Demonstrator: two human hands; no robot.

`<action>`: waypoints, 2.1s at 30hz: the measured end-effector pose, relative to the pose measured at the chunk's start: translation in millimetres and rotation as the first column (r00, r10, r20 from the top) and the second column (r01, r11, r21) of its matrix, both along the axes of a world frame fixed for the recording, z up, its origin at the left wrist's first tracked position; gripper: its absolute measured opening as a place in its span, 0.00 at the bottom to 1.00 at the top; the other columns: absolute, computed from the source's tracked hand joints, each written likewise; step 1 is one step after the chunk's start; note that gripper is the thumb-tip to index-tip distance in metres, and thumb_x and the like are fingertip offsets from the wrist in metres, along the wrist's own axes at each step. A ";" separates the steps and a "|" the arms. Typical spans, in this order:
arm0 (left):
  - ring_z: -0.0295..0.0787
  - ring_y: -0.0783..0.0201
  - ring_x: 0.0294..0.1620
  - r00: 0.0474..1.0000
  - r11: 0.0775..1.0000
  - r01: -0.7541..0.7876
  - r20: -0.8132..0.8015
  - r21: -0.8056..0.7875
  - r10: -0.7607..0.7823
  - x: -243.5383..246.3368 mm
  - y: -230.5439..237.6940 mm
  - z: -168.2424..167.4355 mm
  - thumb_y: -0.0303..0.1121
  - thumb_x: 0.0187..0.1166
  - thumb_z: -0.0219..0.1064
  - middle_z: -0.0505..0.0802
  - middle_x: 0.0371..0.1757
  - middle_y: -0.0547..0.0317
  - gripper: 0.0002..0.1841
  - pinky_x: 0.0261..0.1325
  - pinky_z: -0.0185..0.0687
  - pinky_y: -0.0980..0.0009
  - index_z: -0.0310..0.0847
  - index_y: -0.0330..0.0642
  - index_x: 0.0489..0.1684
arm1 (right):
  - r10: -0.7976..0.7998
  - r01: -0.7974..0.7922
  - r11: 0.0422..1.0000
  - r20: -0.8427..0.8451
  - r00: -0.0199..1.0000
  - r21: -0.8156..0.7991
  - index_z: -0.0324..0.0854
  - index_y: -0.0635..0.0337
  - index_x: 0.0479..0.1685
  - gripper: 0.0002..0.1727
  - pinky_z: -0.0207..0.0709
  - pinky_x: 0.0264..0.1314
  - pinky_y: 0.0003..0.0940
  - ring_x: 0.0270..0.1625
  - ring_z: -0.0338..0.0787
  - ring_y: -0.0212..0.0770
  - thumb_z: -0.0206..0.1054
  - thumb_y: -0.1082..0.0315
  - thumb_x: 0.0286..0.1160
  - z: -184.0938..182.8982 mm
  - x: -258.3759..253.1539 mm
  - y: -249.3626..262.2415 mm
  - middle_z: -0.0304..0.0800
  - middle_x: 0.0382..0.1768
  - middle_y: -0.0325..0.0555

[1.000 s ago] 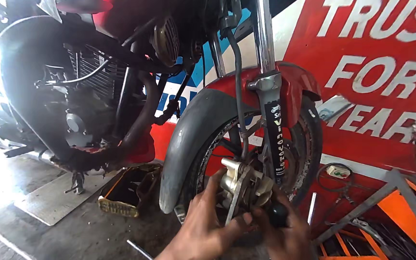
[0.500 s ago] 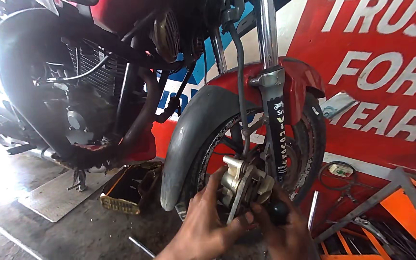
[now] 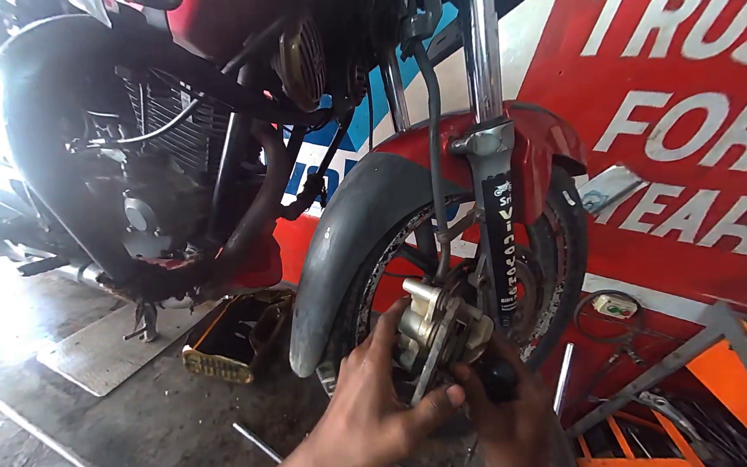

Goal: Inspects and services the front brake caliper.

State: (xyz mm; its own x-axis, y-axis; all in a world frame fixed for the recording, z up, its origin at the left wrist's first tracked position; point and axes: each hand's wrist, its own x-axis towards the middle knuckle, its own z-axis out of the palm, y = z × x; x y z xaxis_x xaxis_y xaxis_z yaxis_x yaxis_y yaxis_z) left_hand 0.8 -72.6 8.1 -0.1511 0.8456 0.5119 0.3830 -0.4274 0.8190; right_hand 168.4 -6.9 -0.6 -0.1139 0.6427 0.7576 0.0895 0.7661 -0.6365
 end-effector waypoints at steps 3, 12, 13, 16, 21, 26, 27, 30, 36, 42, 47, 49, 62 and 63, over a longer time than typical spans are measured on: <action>0.93 0.69 0.54 1.000 1.000 -0.004 -0.008 0.009 0.004 0.5 -0.6 0.0 0.73 0.63 0.70 0.92 0.61 0.60 0.55 0.54 0.94 0.60 0.60 0.47 0.89 | 0.022 -0.022 1.000 -0.030 0.999 -0.010 0.83 0.67 0.58 0.32 0.81 0.31 0.14 0.30 0.85 0.16 0.75 0.44 0.70 -1.2 -1.1 0.2 0.92 0.36 0.29; 0.93 0.69 0.55 1.000 1.000 -0.010 -0.020 0.004 0.011 0.0 -1.3 0.7 0.71 0.63 0.71 0.92 0.60 0.60 0.55 0.55 0.94 0.60 0.59 0.46 0.89 | 0.035 -0.037 0.998 -0.052 0.998 -0.053 0.84 0.65 0.57 0.33 0.81 0.27 0.15 0.28 0.85 0.18 0.75 0.41 0.69 -2.4 -2.8 1.1 0.91 0.34 0.29; 0.93 0.70 0.55 1.000 1.000 -0.015 -0.020 0.003 0.015 0.2 -1.1 0.8 0.71 0.63 0.72 0.92 0.60 0.60 0.54 0.56 0.94 0.60 0.59 0.47 0.89 | 0.041 -0.044 0.998 -0.057 0.998 -0.052 0.83 0.65 0.57 0.33 0.81 0.26 0.15 0.27 0.85 0.19 0.75 0.41 0.69 -2.5 -2.8 1.4 0.91 0.34 0.29; 0.93 0.69 0.55 1.000 1.000 -0.020 -0.019 0.003 0.020 0.5 -0.7 0.2 0.69 0.64 0.73 0.93 0.60 0.61 0.53 0.56 0.94 0.60 0.60 0.48 0.89 | 0.045 -0.048 0.998 -0.056 0.997 -0.051 0.84 0.65 0.56 0.33 0.81 0.26 0.16 0.27 0.84 0.19 0.75 0.42 0.69 -3.4 -2.2 1.8 0.91 0.34 0.29; 0.93 0.70 0.54 1.000 1.000 -0.011 -0.015 -0.007 0.011 -0.2 -0.4 -0.1 0.65 0.64 0.74 0.93 0.59 0.61 0.51 0.55 0.94 0.60 0.60 0.50 0.89 | 0.049 -0.054 0.996 -0.063 0.997 -0.074 0.83 0.65 0.58 0.34 0.79 0.23 0.17 0.24 0.82 0.20 0.76 0.42 0.68 -4.1 -1.9 1.4 0.91 0.32 0.30; 0.94 0.70 0.51 0.998 0.999 -0.049 -0.048 -0.013 0.049 0.1 -1.4 1.6 0.65 0.65 0.72 0.93 0.58 0.61 0.50 0.52 0.94 0.59 0.61 0.49 0.88 | 0.058 -0.061 0.997 -0.054 0.997 -0.054 0.82 0.67 0.60 0.35 0.80 0.24 0.17 0.25 0.83 0.19 0.76 0.42 0.67 -4.4 -1.5 2.0 0.92 0.35 0.30; 0.94 0.70 0.51 0.996 0.998 -0.059 -0.063 -0.014 0.058 0.2 -2.0 2.5 0.65 0.65 0.71 0.93 0.57 0.61 0.50 0.52 0.94 0.58 0.61 0.48 0.88 | 0.048 -0.049 0.998 -0.039 0.998 -0.043 0.82 0.67 0.60 0.36 0.81 0.28 0.16 0.27 0.84 0.18 0.76 0.42 0.67 -3.6 -1.3 1.5 0.92 0.36 0.29; 0.94 0.70 0.49 0.992 0.997 -0.082 -0.092 0.000 0.082 1.0 -1.4 2.5 0.65 0.65 0.71 0.94 0.55 0.61 0.49 0.49 0.94 0.58 0.63 0.46 0.86 | 0.018 -0.019 0.999 -0.024 1.000 -0.032 0.82 0.67 0.58 0.34 0.82 0.33 0.14 0.30 0.84 0.15 0.77 0.44 0.65 -3.7 -2.5 0.3 0.90 0.35 0.28; 0.94 0.70 0.46 0.982 0.993 -0.111 -0.149 0.031 0.114 -2.1 -1.2 3.9 0.69 0.67 0.65 0.95 0.50 0.62 0.48 0.47 0.93 0.58 0.63 0.48 0.86 | 0.003 -0.004 1.000 0.054 0.999 0.027 0.81 0.69 0.62 0.36 0.87 0.40 0.16 0.37 0.89 0.16 0.72 0.42 0.74 -2.4 1.5 -1.0 0.93 0.40 0.32; 0.93 0.72 0.44 0.998 1.000 -0.014 -0.067 -0.004 0.014 -6.1 -1.2 7.0 0.67 0.70 0.63 0.95 0.48 0.66 0.46 0.45 0.92 0.61 0.61 0.50 0.87 | -0.027 0.023 0.997 0.055 0.998 0.073 0.80 0.72 0.65 0.39 0.87 0.47 0.17 0.43 0.90 0.19 0.73 0.42 0.72 1.0 3.1 -5.7 0.94 0.46 0.37; 0.91 0.73 0.53 0.951 0.978 0.207 0.228 0.036 -0.210 -8.4 -2.6 11.8 0.60 0.74 0.63 0.92 0.55 0.64 0.43 0.55 0.90 0.68 0.61 0.41 0.85 | 0.062 -0.060 0.994 -0.020 0.998 0.096 0.80 0.67 0.70 0.41 0.87 0.46 0.20 0.44 0.90 0.22 0.75 0.39 0.69 2.2 13.8 -7.8 0.93 0.58 0.39; 0.89 0.74 0.55 0.840 0.942 0.323 0.432 0.091 -0.329 -5.5 -5.3 14.8 0.55 0.75 0.64 0.91 0.55 0.64 0.39 0.60 0.88 0.71 0.63 0.42 0.83 | 0.098 -0.092 0.992 -0.072 0.993 0.081 0.80 0.64 0.69 0.41 0.80 0.29 0.15 0.29 0.82 0.16 0.75 0.37 0.68 4.8 16.9 -12.7 0.92 0.48 0.31; 0.95 0.44 0.53 0.041 0.730 0.628 0.925 0.269 -0.377 17.7 -19.1 48.7 0.57 0.80 0.53 0.92 0.55 0.33 0.29 0.50 0.93 0.57 0.81 0.40 0.60 | 0.121 -0.102 0.992 -0.286 0.951 0.080 0.82 0.50 0.67 0.24 0.79 0.18 0.16 0.21 0.82 0.20 0.65 0.46 0.82 15.6 9.4 -31.4 0.93 0.50 0.30; 0.95 0.43 0.53 0.037 0.730 0.629 0.928 0.268 -0.372 18.5 -19.3 50.5 0.57 0.81 0.51 0.92 0.55 0.32 0.29 0.50 0.93 0.57 0.80 0.40 0.61 | 0.127 -0.110 0.991 -0.283 0.951 0.077 0.82 0.51 0.67 0.24 0.78 0.17 0.17 0.21 0.83 0.21 0.65 0.46 0.82 16.1 11.0 -31.4 0.93 0.54 0.32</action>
State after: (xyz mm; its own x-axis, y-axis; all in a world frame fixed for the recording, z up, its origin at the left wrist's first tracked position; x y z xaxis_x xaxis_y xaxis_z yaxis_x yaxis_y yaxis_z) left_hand 19.3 -91.9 58.6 0.1285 0.9670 0.2199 -0.8908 0.0152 0.4541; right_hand 179.5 -38.3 15.5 0.0413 0.5907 0.8058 -0.1838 0.7972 -0.5750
